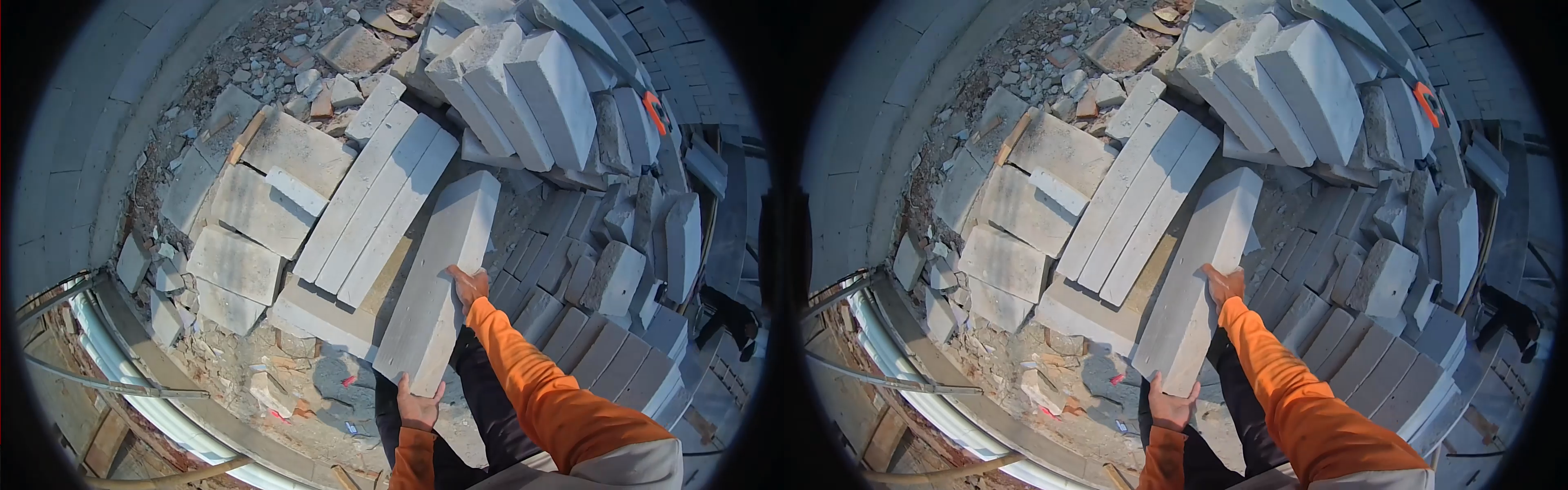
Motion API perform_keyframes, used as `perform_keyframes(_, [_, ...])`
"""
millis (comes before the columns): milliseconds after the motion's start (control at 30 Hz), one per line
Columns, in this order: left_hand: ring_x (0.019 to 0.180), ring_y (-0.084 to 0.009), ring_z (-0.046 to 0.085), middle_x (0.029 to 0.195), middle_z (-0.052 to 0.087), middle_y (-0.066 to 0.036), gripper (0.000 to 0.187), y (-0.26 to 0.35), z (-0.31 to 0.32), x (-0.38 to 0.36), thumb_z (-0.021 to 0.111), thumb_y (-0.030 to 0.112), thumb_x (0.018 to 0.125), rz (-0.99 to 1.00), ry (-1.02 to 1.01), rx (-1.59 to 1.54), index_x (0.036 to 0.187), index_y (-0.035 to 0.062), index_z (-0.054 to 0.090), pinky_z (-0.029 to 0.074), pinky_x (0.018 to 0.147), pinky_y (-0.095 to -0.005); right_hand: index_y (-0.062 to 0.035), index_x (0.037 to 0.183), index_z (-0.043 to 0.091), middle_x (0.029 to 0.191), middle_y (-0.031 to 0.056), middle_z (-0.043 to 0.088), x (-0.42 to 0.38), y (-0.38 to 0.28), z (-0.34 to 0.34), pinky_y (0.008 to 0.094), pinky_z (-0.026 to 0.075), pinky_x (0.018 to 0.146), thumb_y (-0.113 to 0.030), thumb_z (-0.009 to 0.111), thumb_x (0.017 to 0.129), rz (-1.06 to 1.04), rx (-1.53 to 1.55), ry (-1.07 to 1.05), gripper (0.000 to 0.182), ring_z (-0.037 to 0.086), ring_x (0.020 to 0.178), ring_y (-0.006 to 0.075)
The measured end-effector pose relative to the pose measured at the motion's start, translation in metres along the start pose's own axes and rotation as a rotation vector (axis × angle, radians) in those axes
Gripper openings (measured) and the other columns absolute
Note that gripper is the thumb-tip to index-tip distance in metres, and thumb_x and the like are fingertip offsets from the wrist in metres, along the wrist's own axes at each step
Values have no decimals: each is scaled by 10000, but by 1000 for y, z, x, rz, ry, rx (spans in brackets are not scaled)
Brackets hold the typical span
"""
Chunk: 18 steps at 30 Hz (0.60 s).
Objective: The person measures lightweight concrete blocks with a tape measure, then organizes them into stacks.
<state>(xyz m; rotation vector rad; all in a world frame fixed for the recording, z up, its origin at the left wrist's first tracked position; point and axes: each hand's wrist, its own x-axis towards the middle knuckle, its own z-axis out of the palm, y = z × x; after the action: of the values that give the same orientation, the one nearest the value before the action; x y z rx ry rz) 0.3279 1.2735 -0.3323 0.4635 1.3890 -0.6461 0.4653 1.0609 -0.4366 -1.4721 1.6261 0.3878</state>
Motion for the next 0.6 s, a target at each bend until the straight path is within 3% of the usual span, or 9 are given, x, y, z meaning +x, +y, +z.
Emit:
perform_keyframes(200, [1300, -259, 462, 1378, 527, -30, 509, 1, -53, -134, 629, 417, 889, 123, -154, 83, 1316, 181, 484, 280, 1073, -576, 68, 1200, 504, 1139, 210, 637, -122, 31, -89, 391, 501, 885, -296, 788, 697, -47, 255, -54, 682, 641, 1017, 326])
perform_keyframes(300, [1308, -256, 448, 1396, 517, -6, 509, 4, -82, -221, 566, 450, 897, 218, -228, 278, 1336, 210, 475, 265, 1066, -562, 66, 1210, 501, 1131, 198, 640, -208, 40, -135, 388, 519, 837, -287, 775, 697, -104, 415, -181, 681, 654, 980, 310])
perform_keyframes(400, [1235, -263, 481, 1342, 529, 4, 562, 16, -177, -240, 583, 473, 838, 510, -222, 669, 1326, 215, 475, 309, 1004, -563, 58, 1224, 493, 1111, 180, 642, -299, 76, -169, 383, 531, 792, -295, 782, 689, -159, 567, -227, 704, 662, 938, 287])
perform_keyframes(467, [1191, -271, 500, 1304, 539, 6, 589, 33, -205, -285, 590, 493, 808, 485, -236, 663, 1317, 218, 479, 337, 959, -561, 68, 1270, 423, 1152, 200, 616, -345, 105, -172, 385, 526, 820, -296, 791, 686, -134, 598, -200, 780, 647, 976, 295])
perform_keyframes(533, [1150, -282, 516, 1262, 552, 4, 607, 53, -179, -364, 594, 519, 789, 200, -245, 407, 1306, 220, 487, 364, 912, -555, 81, 1332, 318, 1221, 232, 572, -386, 131, -172, 391, 519, 863, -292, 799, 684, -114, 638, -170, 889, 621, 1050, 312])
perform_keyframes(600, [1128, -304, 537, 1248, 559, -10, 614, 69, -198, -392, 607, 514, 773, 261, -278, 579, 1298, 215, 500, 407, 839, -548, 79, 1358, 245, 1273, 256, 534, -438, 140, -180, 405, 508, 905, -294, 806, 690, -28, 590, -111, 949, 593, 1118, 336])
